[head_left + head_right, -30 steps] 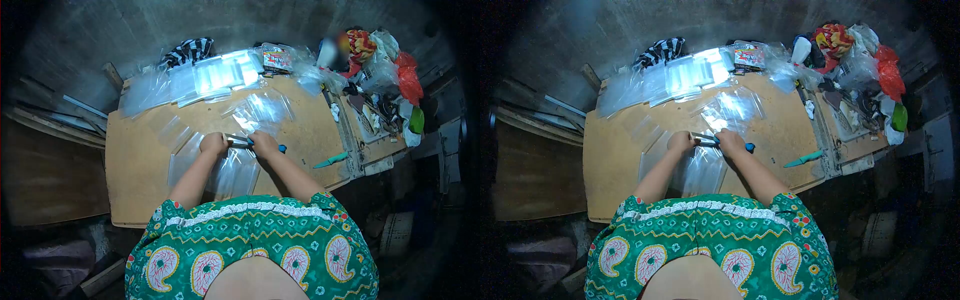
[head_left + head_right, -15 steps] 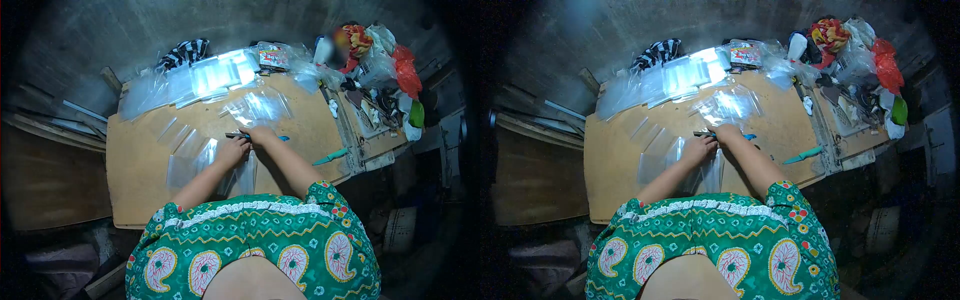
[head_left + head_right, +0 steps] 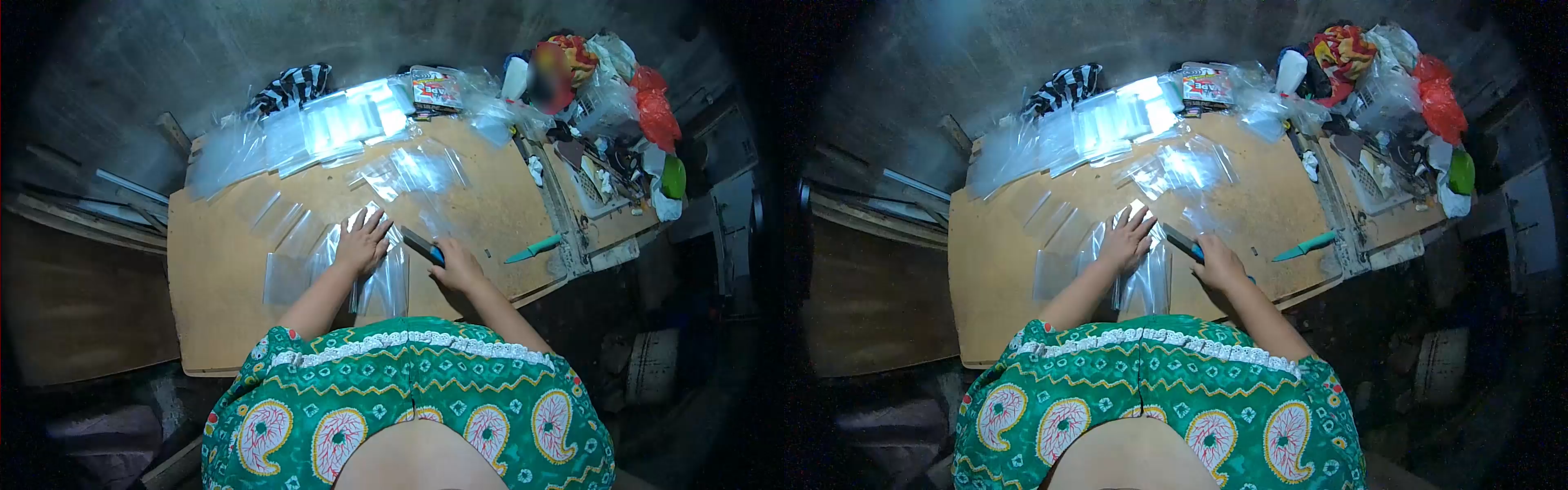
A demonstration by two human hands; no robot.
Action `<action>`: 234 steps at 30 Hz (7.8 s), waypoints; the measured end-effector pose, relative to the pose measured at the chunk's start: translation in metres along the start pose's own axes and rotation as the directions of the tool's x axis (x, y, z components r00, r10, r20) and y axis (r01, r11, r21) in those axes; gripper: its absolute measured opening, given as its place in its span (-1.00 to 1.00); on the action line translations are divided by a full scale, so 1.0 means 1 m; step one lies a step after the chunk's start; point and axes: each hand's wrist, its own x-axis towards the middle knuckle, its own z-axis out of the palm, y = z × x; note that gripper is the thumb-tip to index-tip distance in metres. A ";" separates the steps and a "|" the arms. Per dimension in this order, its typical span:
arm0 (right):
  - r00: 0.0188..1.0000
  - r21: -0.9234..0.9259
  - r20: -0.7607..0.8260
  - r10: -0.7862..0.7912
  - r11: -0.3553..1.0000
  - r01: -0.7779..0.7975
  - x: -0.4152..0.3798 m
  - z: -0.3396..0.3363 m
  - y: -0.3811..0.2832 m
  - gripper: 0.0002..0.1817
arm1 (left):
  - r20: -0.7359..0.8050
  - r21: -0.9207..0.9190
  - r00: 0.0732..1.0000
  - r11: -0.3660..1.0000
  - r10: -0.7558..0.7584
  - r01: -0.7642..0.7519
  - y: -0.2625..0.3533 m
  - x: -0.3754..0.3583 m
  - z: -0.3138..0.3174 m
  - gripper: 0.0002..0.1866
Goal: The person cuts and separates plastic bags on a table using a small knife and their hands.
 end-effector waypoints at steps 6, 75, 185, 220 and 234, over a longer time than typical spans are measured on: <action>0.999 0.086 -0.026 -0.024 0.996 0.026 -0.028 0.013 0.006 -0.74 | 0.020 -0.003 1.000 1.000 -0.012 0.012 0.001 0.001 -0.001 -0.53; 0.987 0.066 0.158 -0.015 0.998 0.005 0.019 0.086 -0.120 -0.31 | -0.375 -0.850 -0.185 0.417 -0.908 -0.322 -0.296 -0.211 -0.271 -0.80; 0.986 -0.173 0.035 0.161 0.973 -0.152 0.064 0.046 -0.124 -0.87 | 0.207 -0.286 0.931 0.892 -0.300 0.351 -0.080 -0.020 -0.043 -0.74; 0.986 -0.008 -0.167 -0.001 1.000 -0.001 -0.037 0.062 -0.038 -0.75 | -0.156 -0.120 0.984 0.987 0.088 -0.107 -0.042 -0.028 0.012 -0.56; 0.985 -0.105 -0.120 0.127 0.985 -0.140 0.023 0.067 -0.059 -0.82 | -0.107 -0.074 0.993 0.995 0.058 -0.066 -0.037 -0.027 0.010 -0.43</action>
